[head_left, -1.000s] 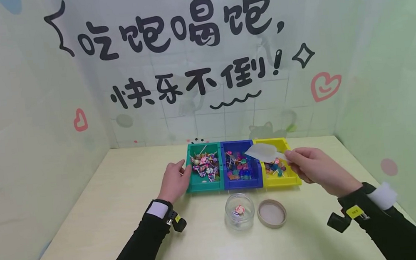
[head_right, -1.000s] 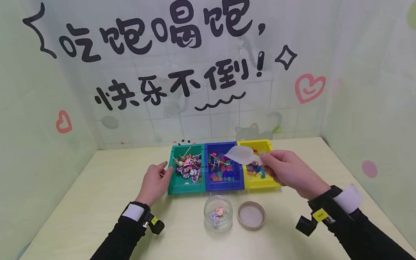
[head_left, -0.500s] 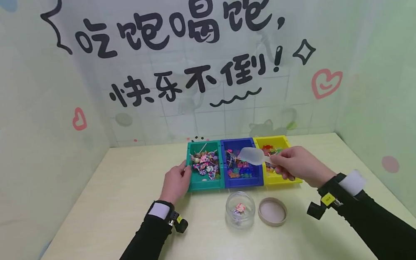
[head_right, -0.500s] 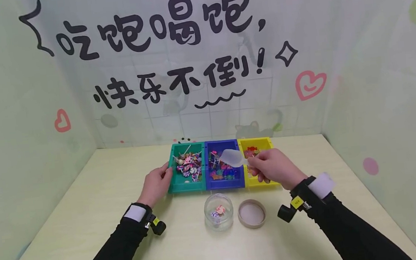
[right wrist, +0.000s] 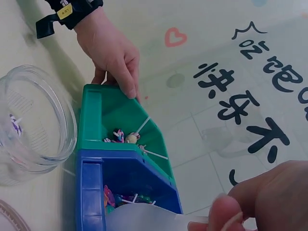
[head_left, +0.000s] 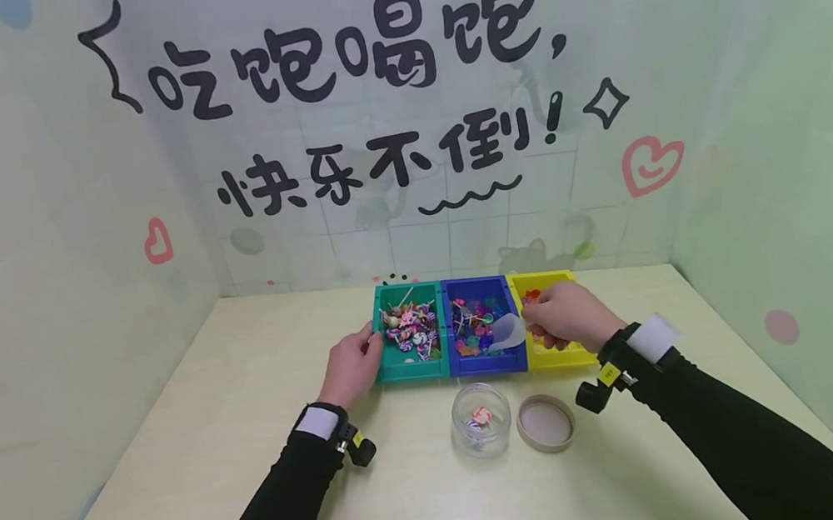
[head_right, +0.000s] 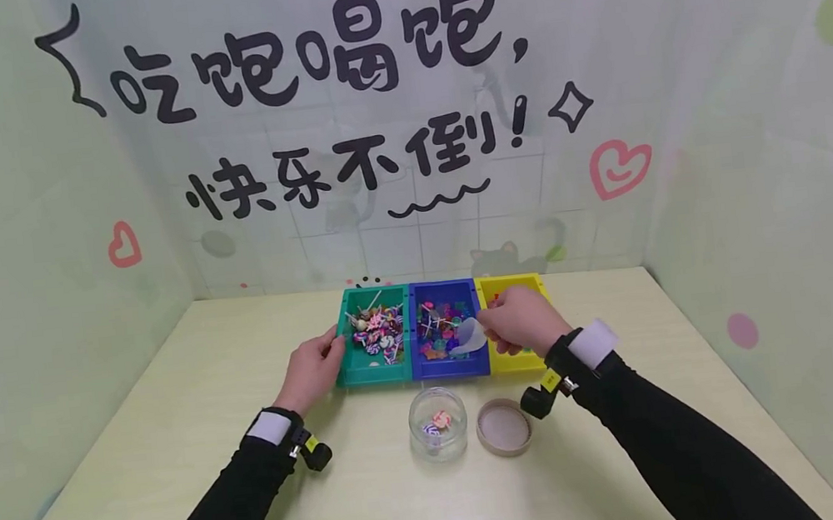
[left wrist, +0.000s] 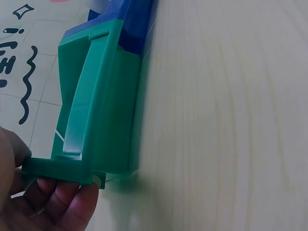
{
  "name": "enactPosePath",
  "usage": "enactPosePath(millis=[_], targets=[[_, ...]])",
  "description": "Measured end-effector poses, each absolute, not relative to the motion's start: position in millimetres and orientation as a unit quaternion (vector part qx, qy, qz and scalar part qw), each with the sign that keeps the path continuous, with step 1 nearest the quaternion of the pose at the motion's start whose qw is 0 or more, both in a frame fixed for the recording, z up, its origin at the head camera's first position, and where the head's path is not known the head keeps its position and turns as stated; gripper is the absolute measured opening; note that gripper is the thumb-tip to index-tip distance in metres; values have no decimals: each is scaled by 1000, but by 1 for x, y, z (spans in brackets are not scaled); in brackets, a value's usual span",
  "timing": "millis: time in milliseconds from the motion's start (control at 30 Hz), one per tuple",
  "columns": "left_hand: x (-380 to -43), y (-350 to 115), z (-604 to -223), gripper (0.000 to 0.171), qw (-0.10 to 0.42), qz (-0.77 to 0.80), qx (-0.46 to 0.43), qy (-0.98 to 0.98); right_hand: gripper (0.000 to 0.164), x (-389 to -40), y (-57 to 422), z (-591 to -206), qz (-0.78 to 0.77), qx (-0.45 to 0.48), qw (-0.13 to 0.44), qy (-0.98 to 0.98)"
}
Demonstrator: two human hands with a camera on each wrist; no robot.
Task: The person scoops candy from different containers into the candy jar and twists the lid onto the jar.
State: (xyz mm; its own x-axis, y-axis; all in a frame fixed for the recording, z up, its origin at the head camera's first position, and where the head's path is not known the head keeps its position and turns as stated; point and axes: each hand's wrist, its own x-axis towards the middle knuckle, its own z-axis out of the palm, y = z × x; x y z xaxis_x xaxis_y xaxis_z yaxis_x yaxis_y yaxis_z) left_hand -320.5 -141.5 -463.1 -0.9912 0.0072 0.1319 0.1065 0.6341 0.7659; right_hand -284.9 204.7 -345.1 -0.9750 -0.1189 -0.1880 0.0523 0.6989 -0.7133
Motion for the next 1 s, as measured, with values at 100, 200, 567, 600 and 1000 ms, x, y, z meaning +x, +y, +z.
enactPosePath(millis=[100,200,567,600,1000], targets=[[-320,-142,-464,54,54,-432,-29,-900,38,-289,198,-342,-392,-9,109,913],[-320,-142,-464,54,56,-434,-31,-899,34,-292,191,-342,-412,8,113,904],[-320,-143,-462,54,45,-447,-31,-893,26,-295,181,-378,-518,67,126,843],[-320,-143,-461,54,44,-449,-31,-892,27,-294,181,-384,-525,71,127,839],[-321,-147,-460,54,18,-462,-22,-886,31,-304,161,-414,-475,58,104,872]])
